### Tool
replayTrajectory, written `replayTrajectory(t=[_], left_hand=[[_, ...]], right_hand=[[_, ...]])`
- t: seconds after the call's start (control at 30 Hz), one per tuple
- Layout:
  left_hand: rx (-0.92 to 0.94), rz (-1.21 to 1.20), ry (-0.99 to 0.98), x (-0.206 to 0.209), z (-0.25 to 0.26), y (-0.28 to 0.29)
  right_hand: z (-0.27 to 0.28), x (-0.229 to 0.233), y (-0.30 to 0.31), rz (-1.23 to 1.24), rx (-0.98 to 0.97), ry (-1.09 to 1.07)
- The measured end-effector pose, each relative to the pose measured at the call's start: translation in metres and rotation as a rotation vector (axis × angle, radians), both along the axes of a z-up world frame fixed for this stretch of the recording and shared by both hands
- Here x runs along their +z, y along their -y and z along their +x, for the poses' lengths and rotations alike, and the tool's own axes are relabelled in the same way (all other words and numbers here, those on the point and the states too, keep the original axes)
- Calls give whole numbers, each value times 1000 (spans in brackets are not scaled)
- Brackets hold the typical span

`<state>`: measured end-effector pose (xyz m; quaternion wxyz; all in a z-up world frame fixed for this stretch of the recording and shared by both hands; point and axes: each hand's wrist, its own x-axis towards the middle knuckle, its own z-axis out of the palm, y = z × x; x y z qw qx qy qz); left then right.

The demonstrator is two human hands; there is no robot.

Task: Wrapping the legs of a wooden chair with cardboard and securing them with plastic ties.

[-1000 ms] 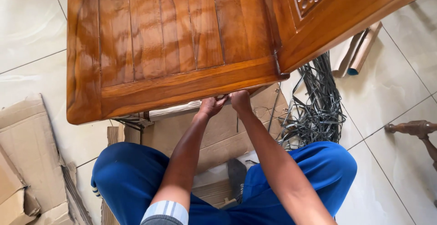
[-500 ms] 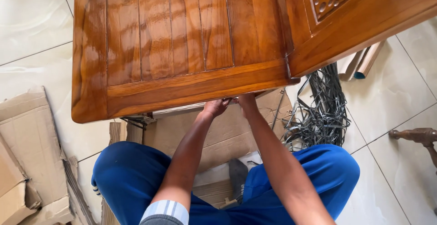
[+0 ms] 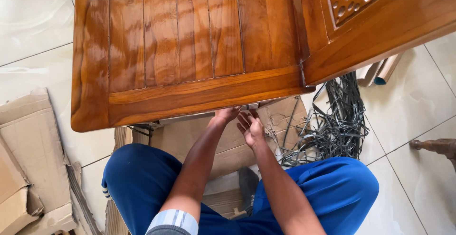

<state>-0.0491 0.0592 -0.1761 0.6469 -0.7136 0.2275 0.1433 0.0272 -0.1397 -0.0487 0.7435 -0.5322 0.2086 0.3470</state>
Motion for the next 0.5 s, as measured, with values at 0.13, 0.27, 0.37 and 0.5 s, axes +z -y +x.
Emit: replayTrajectory(t=[0.13, 0.27, 0.37, 0.5], left_hand=[[244, -439, 19, 68, 72, 31], [477, -876, 28, 93, 67, 24], [660, -1205, 46, 119, 63, 18], [901, -1654, 71, 111, 66, 16]], right_hand=[[26, -40, -6, 199, -26, -225], [43, -62, -5, 287, -39, -268], [55, -117, -1, 149, 24, -163], [40, -53, -8, -55, 102, 102]])
